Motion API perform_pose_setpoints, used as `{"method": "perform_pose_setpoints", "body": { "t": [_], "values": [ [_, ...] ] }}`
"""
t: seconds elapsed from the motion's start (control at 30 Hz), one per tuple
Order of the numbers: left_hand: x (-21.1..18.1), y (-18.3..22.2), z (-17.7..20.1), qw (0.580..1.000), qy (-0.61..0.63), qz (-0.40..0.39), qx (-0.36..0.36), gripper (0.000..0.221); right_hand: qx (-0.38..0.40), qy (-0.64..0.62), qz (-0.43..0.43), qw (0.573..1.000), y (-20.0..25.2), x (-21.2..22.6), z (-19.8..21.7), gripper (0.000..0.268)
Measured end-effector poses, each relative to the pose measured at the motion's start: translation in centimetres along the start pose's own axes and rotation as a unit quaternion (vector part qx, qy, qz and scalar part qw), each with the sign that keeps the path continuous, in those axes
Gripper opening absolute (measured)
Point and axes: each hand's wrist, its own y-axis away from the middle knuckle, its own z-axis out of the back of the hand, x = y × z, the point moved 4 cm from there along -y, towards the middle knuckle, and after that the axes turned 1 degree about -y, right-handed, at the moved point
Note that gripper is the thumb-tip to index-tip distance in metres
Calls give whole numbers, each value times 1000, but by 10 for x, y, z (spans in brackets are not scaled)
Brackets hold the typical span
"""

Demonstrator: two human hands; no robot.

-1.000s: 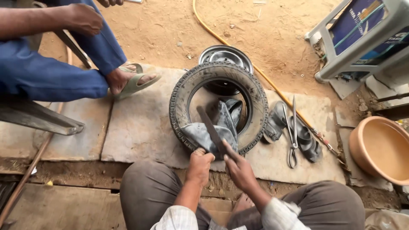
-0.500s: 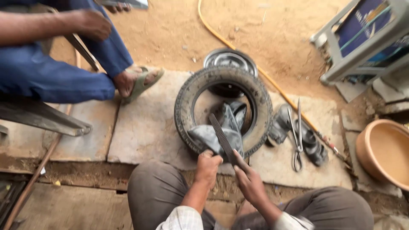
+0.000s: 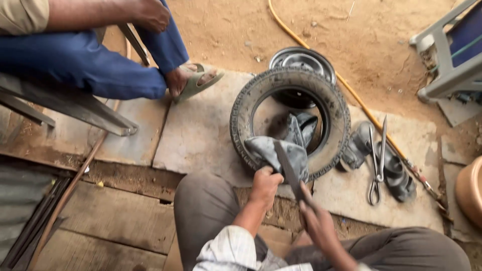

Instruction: Repairing a puncture in a motorcycle inner tube by cleaning the surface with a rasp and applying adhesive.

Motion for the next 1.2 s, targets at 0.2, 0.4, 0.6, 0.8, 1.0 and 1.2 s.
{"method": "perform_pose_setpoints", "body": {
  "t": [0.2, 0.4, 0.6, 0.8, 1.0, 1.2],
  "values": [
    [-8, 3, -5, 999, -11, 25, -37, 13, -28, -74, 35, 996, -51, 46, -2, 58],
    [-8, 0, 10, 990, 125, 48, -34, 17, -1, -66, -56, 996, -34, -120, 37, 57],
    [8, 0, 7, 990, -125, 43, -47, 2, -53, 39, -17, 998, -23, 18, -4, 56],
    [-18, 27, -3, 998, 37, 57, 13, 7, -29, -33, 68, 997, -39, 50, 17, 54],
    [13, 3, 20, 988, 143, 61, -5, 14, 43, 0, -52, 998, 41, -17, 30, 62],
    [-14, 14, 5, 991, 122, 51, 18, 16, 23, -55, 65, 996, -23, 68, -15, 59]
  ]
}}
